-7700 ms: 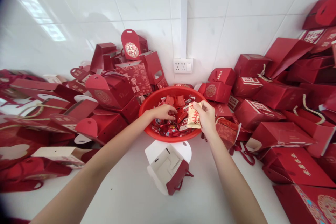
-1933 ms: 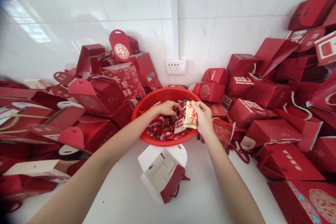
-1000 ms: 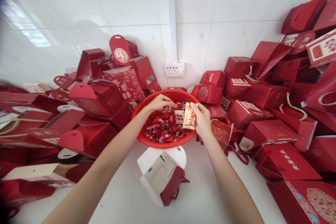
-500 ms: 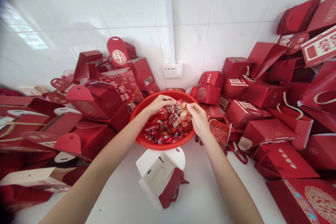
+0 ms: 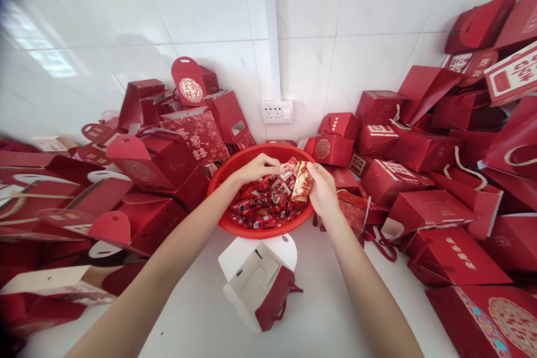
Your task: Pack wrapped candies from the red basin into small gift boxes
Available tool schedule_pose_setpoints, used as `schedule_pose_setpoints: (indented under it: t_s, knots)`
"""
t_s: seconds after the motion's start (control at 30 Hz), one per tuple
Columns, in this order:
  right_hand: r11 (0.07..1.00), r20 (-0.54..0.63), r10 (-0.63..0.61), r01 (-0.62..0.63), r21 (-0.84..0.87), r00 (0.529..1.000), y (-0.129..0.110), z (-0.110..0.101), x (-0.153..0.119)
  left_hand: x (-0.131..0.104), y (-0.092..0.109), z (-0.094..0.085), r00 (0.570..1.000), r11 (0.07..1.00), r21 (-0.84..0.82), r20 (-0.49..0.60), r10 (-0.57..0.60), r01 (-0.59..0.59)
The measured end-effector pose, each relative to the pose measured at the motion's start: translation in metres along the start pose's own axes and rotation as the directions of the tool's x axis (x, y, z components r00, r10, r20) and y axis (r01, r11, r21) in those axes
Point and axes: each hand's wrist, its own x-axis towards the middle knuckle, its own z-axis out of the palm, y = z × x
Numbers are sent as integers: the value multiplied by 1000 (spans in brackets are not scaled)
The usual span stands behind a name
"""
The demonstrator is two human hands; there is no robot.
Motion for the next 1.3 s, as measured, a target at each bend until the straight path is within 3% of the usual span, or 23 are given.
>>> schedule_pose_setpoints:
  t_s: [0.2, 0.37, 0.57, 0.7, 0.8, 0.93, 1.0, 1.13, 1.3]
  knots:
    - [1000, -8, -22, 22, 22, 1000, 0, 1, 0, 1, -3, 1, 995, 995, -34, -39, 88, -89]
    - [1000, 7, -20, 20, 7, 1000, -2, 3, -3, 2, -2, 3, 987, 993, -84, -145, 67, -80]
    - [991, 51, -80, 85, -103, 995, 3, 3, -4, -2, 5, 8, 997, 997, -41, -40, 70, -72]
    - [991, 12, -81, 82, -107, 997, 5, 4, -5, -1, 6, 11, 998, 998, -60, -52, -36, 33]
    - [990, 13, -65, 66, -123, 998, 2, 7, -8, 2, 8, 10, 986, 964, -241, -99, -137, 110]
    - [992, -15, -61, 59, -109, 998, -7, 10, -10, 0, 17, 7, 966, 824, -551, -112, -234, 135]
    - [993, -8, -55, 54, -104, 998, -13, 12, -12, -7, 22, 9, 963, 806, -585, -156, -221, 91]
    - [993, 46, -39, 44, -107, 998, -24, 15, -19, -35, 31, 24, 954, 855, -518, -270, -129, -31]
    - [996, 71, -25, 31, -83, 997, -37, 20, -31, -75, 35, 43, 888, 879, -452, -452, -80, -151]
